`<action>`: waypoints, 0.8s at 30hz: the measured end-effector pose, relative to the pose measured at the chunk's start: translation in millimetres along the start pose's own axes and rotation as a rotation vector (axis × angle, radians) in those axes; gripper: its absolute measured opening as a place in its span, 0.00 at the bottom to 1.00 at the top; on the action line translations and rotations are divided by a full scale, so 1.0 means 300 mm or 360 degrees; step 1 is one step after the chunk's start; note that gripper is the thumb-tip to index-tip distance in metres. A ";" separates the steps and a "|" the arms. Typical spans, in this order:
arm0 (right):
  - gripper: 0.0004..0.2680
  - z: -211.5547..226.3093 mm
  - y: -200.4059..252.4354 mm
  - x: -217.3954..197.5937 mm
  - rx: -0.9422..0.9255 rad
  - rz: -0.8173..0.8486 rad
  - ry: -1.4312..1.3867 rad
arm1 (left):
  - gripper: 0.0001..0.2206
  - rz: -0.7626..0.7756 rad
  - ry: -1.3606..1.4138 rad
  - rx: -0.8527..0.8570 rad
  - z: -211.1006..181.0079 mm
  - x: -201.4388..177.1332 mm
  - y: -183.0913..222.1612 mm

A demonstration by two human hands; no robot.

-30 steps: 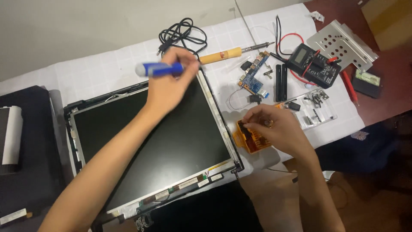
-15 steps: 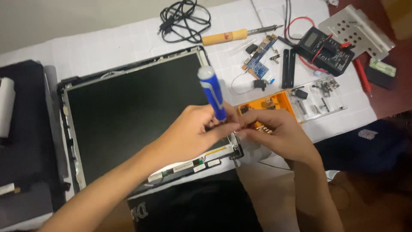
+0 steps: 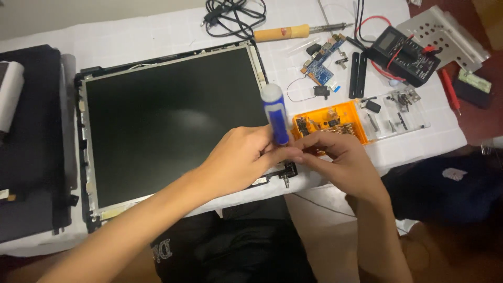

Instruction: Disassembling a computer monitor to remove the LCD panel using a screwdriver for prying

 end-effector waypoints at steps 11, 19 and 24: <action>0.11 0.162 0.047 -0.043 -0.0102 -0.0025 0.0270 | 0.11 0.0115 -0.0268 0.0013 -0.031 0.026 -0.028; 0.17 0.306 0.085 -0.015 -0.0471 -0.0228 0.0001 | 0.15 0.0272 -0.0442 0.0035 -0.036 0.053 -0.030; 0.17 0.310 0.086 0.007 -0.0414 -0.0535 -0.0002 | 0.10 0.0318 -0.0557 0.0109 -0.025 0.074 -0.023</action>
Point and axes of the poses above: each hand's wrist, its own y-axis away from the middle knuckle, its own x-axis out of the palm, z = x × y, the point moved 5 cm from there along -y, towards the middle knuckle, and after that the axes turned 13 degrees about x, right-handed, at the moved point
